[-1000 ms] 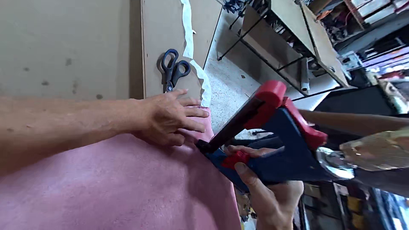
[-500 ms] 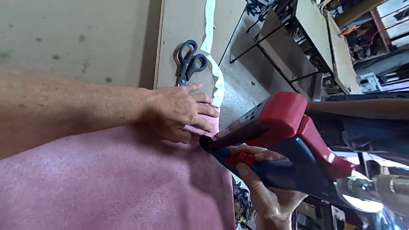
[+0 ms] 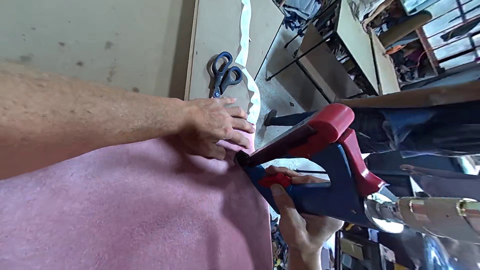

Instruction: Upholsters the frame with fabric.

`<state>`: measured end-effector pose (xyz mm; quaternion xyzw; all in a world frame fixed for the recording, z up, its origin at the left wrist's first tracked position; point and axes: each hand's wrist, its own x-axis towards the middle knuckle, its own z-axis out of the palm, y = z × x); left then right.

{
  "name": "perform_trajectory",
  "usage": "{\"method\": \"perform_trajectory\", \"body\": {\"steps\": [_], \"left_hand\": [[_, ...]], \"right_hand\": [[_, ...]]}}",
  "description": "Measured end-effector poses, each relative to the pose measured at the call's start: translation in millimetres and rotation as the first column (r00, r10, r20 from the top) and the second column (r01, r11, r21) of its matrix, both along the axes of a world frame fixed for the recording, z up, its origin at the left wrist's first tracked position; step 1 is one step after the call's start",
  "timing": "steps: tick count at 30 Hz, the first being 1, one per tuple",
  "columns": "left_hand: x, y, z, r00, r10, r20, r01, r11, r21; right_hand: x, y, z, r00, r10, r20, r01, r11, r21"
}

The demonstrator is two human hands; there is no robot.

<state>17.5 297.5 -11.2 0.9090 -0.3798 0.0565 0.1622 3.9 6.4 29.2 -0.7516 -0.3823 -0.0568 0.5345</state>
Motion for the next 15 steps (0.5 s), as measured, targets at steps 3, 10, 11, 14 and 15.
{"method": "perform_trajectory", "body": {"steps": [3, 10, 11, 14, 15], "left_hand": [[0.8, 0.7, -3.3, 0.999, -0.003, 0.051, 0.004, 1.000, -0.017], [-26.4, 0.7, -5.1, 0.924, 0.258, 0.282, -0.214, 0.960, -0.180], [-39.3, -1.7, -6.2, 0.874, 0.430, 0.225, -0.379, 0.894, -0.239], [-53.6, -19.2, 3.6, 0.493, 0.858, -0.144, -0.829, 0.413, -0.377], [-47.2, -20.8, 12.7, 0.365, 0.899, -0.242, -0.897, 0.270, -0.349]], "right_hand": [[7.6, 4.1, -0.6, 0.999, 0.033, 0.010, -0.033, 0.999, -0.020], [14.0, -40.2, 36.1, 0.989, -0.064, -0.135, 0.068, 0.997, 0.024], [20.1, -52.3, 50.6, 0.987, -0.105, -0.117, 0.107, 0.994, 0.004], [66.0, -62.4, 80.5, 0.983, -0.147, -0.109, 0.152, 0.987, 0.041], [88.5, -50.2, 84.0, 0.976, -0.152, -0.153, 0.166, 0.983, 0.077]]}}
